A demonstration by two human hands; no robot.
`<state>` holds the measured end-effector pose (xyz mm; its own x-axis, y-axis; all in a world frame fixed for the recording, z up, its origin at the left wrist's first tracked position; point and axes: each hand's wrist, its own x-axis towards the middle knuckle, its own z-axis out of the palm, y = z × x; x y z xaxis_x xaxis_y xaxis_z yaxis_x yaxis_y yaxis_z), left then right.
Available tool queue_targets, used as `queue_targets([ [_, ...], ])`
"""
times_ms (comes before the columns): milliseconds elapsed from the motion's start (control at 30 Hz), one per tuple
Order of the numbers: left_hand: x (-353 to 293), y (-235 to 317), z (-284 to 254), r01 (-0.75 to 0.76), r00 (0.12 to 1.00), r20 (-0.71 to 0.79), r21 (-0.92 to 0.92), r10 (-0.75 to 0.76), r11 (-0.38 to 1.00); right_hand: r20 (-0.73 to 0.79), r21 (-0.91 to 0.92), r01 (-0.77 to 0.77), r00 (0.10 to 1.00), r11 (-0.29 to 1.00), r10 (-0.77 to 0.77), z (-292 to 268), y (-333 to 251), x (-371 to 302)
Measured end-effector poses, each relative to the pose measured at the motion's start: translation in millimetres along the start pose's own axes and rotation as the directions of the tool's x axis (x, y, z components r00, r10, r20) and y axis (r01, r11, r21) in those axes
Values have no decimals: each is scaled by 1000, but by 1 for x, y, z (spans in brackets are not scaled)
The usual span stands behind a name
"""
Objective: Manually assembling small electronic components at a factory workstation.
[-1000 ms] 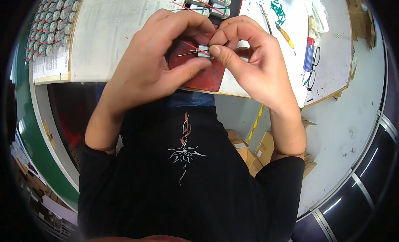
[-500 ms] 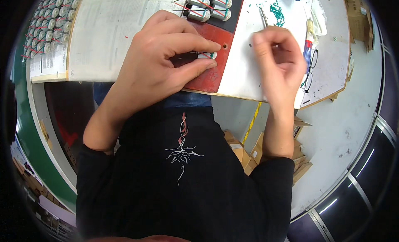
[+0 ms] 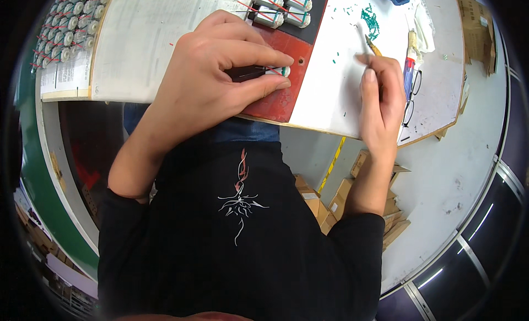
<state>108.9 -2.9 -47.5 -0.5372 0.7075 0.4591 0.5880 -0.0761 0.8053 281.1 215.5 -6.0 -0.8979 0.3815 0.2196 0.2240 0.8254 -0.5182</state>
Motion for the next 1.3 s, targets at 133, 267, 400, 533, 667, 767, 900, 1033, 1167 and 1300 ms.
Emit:
queue_targets([
  [133,0,0,-2,12,1000,25,7,-13,1000,309,20,123,943,992,-123,-9,-27,11],
  [267,1,-2,-2,-14,1000,27,24,13,1000,448,-124,342,857,931,-255,-2,-29,29],
  [400,0,-2,-2,-7,999,35,5,7,1000,469,-270,492,818,828,-333,4,-22,45],
  [533,0,-4,-1,-3,999,34,-19,3,1000,375,-281,557,814,782,-445,15,-22,48],
  [667,0,-5,-1,-1,999,37,-44,3,999,353,-274,552,819,787,-452,20,-19,44],
  [767,0,-6,-2,-7,999,39,-46,9,999,374,-279,538,824,796,-426,24,-15,39],
  [900,-1,-6,-1,-2,999,47,-35,4,999,401,-274,516,829,812,-391,26,-16,37],
  [1033,-1,-6,-1,-6,1000,29,-44,7,999,430,-263,488,832,832,-352,26,-23,38],
  [1167,-2,-7,1,-11,1000,19,-63,12,998,457,-253,482,824,839,-335,23,-26,39],
  [1300,-3,-12,5,-54,998,-19,-62,53,997,519,-292,469,810,834,-274,19,-29,42],
])
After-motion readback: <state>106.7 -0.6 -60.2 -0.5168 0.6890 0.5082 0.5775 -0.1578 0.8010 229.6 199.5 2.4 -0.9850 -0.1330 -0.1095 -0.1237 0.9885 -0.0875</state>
